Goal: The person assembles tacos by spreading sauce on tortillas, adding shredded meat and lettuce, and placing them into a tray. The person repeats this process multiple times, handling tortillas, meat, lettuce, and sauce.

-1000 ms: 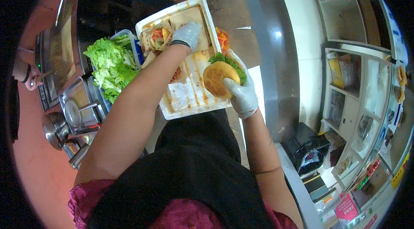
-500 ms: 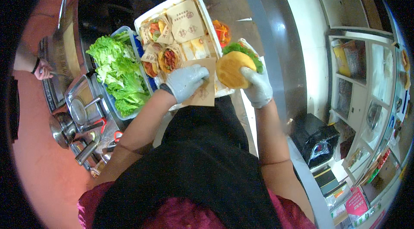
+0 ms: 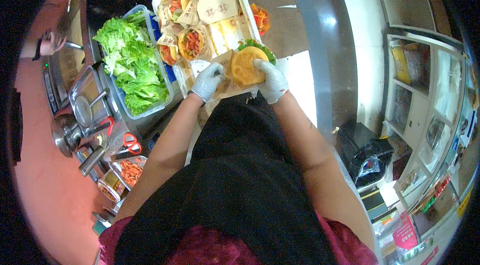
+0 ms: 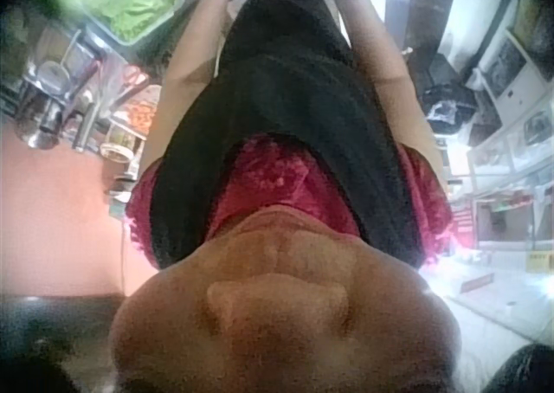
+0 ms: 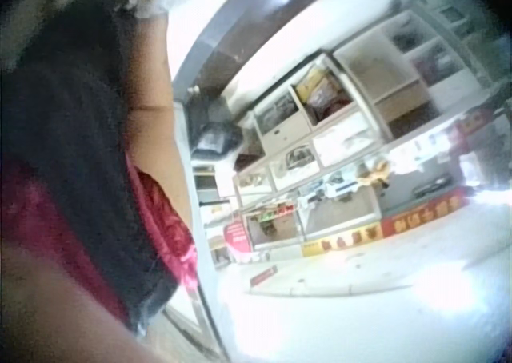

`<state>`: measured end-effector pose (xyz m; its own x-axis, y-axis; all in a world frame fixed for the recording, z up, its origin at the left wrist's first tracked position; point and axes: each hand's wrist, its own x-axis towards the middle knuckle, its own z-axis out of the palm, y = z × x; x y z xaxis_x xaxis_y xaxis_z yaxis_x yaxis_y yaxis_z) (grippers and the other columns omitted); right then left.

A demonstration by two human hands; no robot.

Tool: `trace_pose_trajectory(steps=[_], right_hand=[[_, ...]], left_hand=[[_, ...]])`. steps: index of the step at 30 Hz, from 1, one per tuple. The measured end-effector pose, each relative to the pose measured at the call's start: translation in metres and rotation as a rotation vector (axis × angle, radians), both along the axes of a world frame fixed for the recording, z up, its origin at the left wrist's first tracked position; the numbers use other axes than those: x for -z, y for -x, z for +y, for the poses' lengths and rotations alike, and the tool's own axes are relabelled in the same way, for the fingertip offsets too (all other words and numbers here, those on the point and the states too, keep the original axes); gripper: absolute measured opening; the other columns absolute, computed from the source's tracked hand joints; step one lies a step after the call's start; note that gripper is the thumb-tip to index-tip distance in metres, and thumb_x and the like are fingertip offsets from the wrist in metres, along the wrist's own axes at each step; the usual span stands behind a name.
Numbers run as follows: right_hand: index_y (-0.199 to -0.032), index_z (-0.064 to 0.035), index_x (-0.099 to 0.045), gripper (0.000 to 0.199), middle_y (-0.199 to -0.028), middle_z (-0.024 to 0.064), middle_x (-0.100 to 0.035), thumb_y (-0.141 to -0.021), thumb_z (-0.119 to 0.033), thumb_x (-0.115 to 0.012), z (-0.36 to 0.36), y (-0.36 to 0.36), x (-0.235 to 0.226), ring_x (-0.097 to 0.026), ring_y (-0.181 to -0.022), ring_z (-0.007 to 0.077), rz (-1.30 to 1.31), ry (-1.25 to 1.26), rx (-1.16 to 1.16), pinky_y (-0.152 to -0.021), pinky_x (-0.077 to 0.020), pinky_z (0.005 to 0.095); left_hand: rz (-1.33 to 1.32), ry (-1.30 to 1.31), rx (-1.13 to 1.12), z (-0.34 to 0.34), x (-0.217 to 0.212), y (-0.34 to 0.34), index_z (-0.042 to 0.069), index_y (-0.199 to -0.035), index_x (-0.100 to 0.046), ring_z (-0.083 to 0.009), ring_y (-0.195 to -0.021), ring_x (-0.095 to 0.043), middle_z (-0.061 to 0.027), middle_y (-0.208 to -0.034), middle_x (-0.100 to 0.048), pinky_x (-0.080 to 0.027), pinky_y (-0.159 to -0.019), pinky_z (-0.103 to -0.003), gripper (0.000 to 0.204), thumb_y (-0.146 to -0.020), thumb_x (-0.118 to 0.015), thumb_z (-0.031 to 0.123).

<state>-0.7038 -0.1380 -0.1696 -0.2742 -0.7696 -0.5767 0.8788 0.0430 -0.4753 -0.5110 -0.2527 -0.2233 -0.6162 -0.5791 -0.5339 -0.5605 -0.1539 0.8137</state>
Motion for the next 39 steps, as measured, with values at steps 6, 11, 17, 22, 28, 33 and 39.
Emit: trace_pose_trajectory(steps=[6, 11, 17, 22, 28, 33, 39], right_hand=[[-0.146, -0.0021, -0.043, 0.066, -0.137, 0.0123, -0.056, -0.085, -0.001, -0.066, -0.004, -0.017, 0.007, -0.055, -0.125, 0.0222, 0.482, 0.067, -0.09, -0.108, -0.0432, 0.0343], [-0.146, -0.0011, -0.042, 0.066, -0.138, 0.0121, -0.054, -0.085, -0.004, -0.068, -0.002, -0.032, 0.001, -0.054, -0.125, 0.0218, 0.322, 0.068, -0.054, -0.108, -0.0432, 0.0336], [-0.147, -0.001, -0.04, 0.066, -0.138, 0.0119, -0.054, -0.087, -0.003, -0.068, -0.002, -0.036, 0.001, -0.055, -0.124, 0.0207, 0.378, 0.017, -0.056, -0.108, -0.0431, 0.0333], [-0.148, -0.0014, -0.038, 0.068, -0.141, 0.0127, -0.051, -0.087, -0.001, -0.067, -0.001, -0.039, -0.006, -0.053, -0.128, 0.0211, 0.464, 0.094, -0.095, -0.109, -0.0421, 0.0329], [-0.149, -0.0001, -0.036, 0.075, -0.142, 0.017, -0.052, -0.086, -0.012, -0.074, 0.001, -0.039, 0.006, -0.052, -0.13, 0.0244, 0.654, -0.042, -0.257, -0.108, -0.0424, 0.0323], [-0.143, -0.0035, -0.045, 0.071, -0.129, 0.0236, -0.056, -0.08, -0.014, -0.077, -0.002, -0.029, -0.008, -0.056, -0.121, 0.0346, 1.177, -0.101, -0.509, -0.102, -0.0453, 0.0378], [-0.132, -0.0075, -0.056, 0.064, -0.109, 0.0209, -0.058, -0.073, -0.006, -0.077, -0.01, -0.039, -0.014, -0.058, -0.102, 0.0402, 1.623, -0.052, -0.35, -0.091, -0.0481, 0.0426]], left_hand=[[0.042, 0.11, -0.095, 0.015, 0.007, 0.001, 0.004, -0.093, -0.059, -0.021, -0.087, -0.062, -0.0099, -0.089, -0.063, -0.049, -0.083, -0.031, 0.008, -0.086, -0.059, 0.0], [0.075, 0.411, -0.186, 0.024, -0.008, 0.008, 0.004, -0.094, -0.059, -0.0272, -0.087, -0.063, -0.0128, -0.091, -0.061, -0.051, -0.082, -0.034, 0.012, -0.083, -0.058, -0.003], [0.13, 0.515, -0.131, 0.028, -0.029, 0.007, 0.004, -0.095, -0.059, -0.0311, -0.089, -0.063, -0.0138, -0.093, -0.062, -0.051, -0.081, -0.036, 0.016, -0.082, -0.06, -0.005], [0.117, 0.533, -0.139, 0.034, -0.036, 0.011, 0.004, -0.095, -0.06, -0.0316, -0.092, -0.064, -0.0144, -0.095, -0.062, -0.051, -0.082, -0.037, 0.016, -0.081, -0.06, -0.005], [0.257, 0.583, -0.182, 0.037, -0.039, 0.008, 0.003, -0.094, -0.06, -0.0305, -0.09, -0.063, -0.0138, -0.096, -0.061, -0.051, -0.083, -0.034, 0.017, -0.08, -0.061, -0.007], [0.261, 0.411, -0.288, 0.039, -0.029, -0.002, 0.003, -0.1, -0.059, -0.021, -0.093, -0.063, -0.0088, -0.099, -0.062, -0.051, -0.085, -0.031, 0.014, -0.087, -0.062, -0.001], [0.389, -0.362, -0.607, 0.038, -0.042, 0.007, 0.004, -0.122, -0.05, -0.0176, -0.105, -0.059, -0.0083, -0.12, -0.057, -0.049, -0.096, -0.031, 0.037, -0.094, -0.07, 0.018]])
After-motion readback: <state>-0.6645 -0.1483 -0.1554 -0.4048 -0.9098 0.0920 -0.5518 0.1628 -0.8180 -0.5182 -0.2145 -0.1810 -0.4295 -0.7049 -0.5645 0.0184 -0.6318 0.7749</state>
